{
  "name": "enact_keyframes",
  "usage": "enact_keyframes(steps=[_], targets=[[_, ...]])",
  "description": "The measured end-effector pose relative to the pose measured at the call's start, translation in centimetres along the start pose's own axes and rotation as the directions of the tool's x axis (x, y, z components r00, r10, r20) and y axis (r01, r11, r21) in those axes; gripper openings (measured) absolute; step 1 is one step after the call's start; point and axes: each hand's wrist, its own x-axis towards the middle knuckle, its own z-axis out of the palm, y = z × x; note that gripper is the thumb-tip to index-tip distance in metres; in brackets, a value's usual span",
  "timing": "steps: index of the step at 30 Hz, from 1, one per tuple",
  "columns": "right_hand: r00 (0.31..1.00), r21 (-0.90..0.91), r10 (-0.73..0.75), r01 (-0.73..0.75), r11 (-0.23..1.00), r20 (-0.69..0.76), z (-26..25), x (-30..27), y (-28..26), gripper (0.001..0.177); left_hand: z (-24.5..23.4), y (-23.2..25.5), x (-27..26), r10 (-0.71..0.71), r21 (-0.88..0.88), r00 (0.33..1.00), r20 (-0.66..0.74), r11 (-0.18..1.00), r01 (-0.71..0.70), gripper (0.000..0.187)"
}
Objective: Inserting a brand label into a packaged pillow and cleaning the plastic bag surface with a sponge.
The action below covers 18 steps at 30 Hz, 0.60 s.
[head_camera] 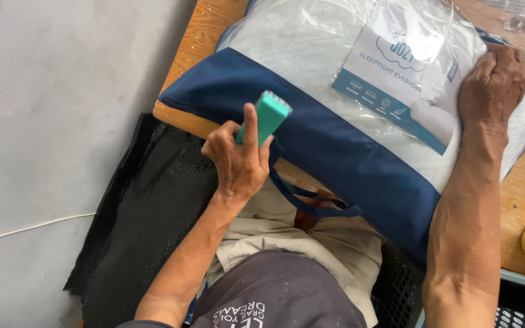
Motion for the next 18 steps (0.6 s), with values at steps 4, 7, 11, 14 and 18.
enact_keyframes(steps=[4, 7, 11, 14, 18], targets=[[0.998, -0.036, -0.054, 0.055, 0.998, 0.03, -1.2, 0.2, -0.2, 0.037, 1.5, -4.9, 1.5, -0.289, 0.154, 0.953, 0.091, 0.95, 0.273, 0.077], [0.993, -0.097, -0.113, 0.114, 0.989, 0.024, -0.8, -0.2, 1.0, 0.034, -0.7, -8.5, 1.9, -0.615, 0.115, 0.777, 0.131, 0.788, 0.605, 0.073], [0.996, -0.054, -0.043, 0.048, 0.997, 0.079, -1.5, -0.1, -0.1, 0.036, -5.8, -8.5, 3.8, -0.591, -0.171, 0.806, 0.016, 0.793, 0.585, 0.059], [0.995, -0.079, -0.068, 0.074, 0.994, 0.076, -2.5, -0.6, -1.2, 0.038, -6.9, -6.0, 6.0, -0.381, -0.145, 0.924, 0.016, 0.914, 0.379, 0.06], [0.989, -0.025, -0.144, 0.145, 0.989, 0.035, -2.9, -0.2, -0.8, 0.04, -1.6, -9.1, 8.3, -0.347, -0.011, 0.833, 0.432, 0.921, 0.389, 0.061]])
